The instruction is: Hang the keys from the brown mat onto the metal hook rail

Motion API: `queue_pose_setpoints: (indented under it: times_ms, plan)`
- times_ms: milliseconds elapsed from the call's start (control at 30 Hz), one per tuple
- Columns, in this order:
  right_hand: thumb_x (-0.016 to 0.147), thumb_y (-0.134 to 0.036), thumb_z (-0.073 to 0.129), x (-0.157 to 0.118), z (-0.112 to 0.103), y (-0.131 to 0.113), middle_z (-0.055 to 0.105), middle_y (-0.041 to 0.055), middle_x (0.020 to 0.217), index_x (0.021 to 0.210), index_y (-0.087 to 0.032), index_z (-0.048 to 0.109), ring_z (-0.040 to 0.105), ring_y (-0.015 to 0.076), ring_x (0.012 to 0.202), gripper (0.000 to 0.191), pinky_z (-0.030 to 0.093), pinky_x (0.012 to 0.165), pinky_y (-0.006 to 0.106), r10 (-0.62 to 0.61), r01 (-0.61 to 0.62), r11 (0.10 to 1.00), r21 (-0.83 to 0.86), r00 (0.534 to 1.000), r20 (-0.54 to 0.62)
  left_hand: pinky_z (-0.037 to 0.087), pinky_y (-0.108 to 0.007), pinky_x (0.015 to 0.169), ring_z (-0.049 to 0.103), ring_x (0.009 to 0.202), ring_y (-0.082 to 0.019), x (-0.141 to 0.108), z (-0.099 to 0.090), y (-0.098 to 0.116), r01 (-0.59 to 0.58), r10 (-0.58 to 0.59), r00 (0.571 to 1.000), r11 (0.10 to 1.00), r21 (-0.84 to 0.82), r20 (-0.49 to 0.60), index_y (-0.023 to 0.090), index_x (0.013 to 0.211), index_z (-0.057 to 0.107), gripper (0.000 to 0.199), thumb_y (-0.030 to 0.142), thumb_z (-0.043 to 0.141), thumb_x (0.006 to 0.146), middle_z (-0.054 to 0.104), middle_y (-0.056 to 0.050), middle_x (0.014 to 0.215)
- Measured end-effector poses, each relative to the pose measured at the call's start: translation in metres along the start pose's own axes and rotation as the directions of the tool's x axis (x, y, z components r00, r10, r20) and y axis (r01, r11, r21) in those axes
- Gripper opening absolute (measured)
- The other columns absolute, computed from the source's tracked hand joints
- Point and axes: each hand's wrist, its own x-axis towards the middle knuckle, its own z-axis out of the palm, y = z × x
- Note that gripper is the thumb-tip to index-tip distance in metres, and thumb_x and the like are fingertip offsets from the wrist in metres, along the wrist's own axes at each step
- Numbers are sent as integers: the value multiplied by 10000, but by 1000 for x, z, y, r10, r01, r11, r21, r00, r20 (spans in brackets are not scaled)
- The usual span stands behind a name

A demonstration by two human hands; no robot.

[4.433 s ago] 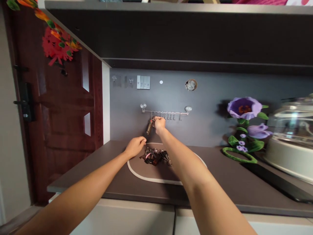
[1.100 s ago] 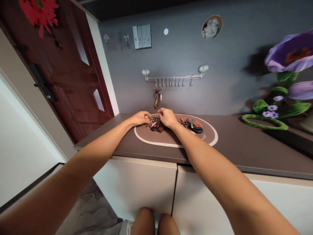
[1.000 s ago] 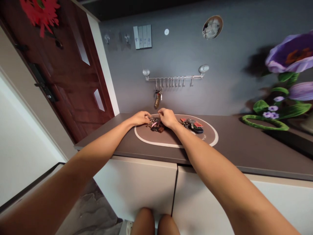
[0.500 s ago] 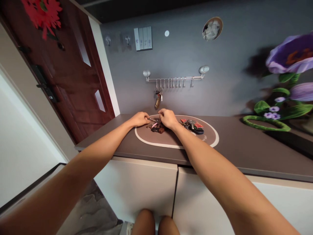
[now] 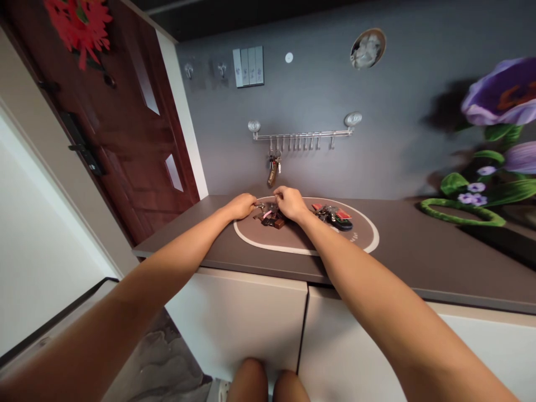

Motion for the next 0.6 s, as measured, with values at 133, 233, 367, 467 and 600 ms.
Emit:
queue_pose_setpoints:
  times_ms: [133,233,367,467,600]
  plan:
    - [778,-149,461,-1,-2,-2,666,58,839,964,-143,617,592,141,772,244,417,749,228,3,-3,1000,1,1000,5,389,-262,695,589,818,-223,-1,0,0,15,-18,999,998,61,41,117,742,642,197,91,448,731,646,-145,822]
    - [777,-150,464,-2,-3,-3,663,65,875,965,-136,618,592,141,806,243,415,767,228,0,0,1000,-16,1000,1,392,-267,690,589,840,-232,-2,0,-1,14,-21,998,993,121,61,109,780,629,215,44,438,707,640,-154,860]
    - [776,-145,464,-1,-3,-2,662,68,886,967,-136,618,593,143,816,246,415,771,228,-4,4,1000,-27,1000,-6,390,-272,696,579,862,-233,-3,1,-2,29,-35,999,988,153,42,103,831,603,240,24,417,702,626,-157,895]
    - [771,-142,468,0,-2,-1,664,67,871,962,-139,619,595,145,812,244,416,771,231,-7,7,1000,-23,1000,-13,387,-266,673,573,834,-217,-2,2,-5,88,-88,996,992,92,-4,110,864,572,255,13,408,694,621,-134,883]
    - [771,-139,464,-1,-2,-2,665,69,862,955,-134,620,596,149,807,242,416,770,234,-15,15,1000,-9,1000,-16,381,-259,667,550,786,-180,1,1,-9,130,-133,983,991,-30,-128,127,863,537,255,1,390,698,607,-96,856]
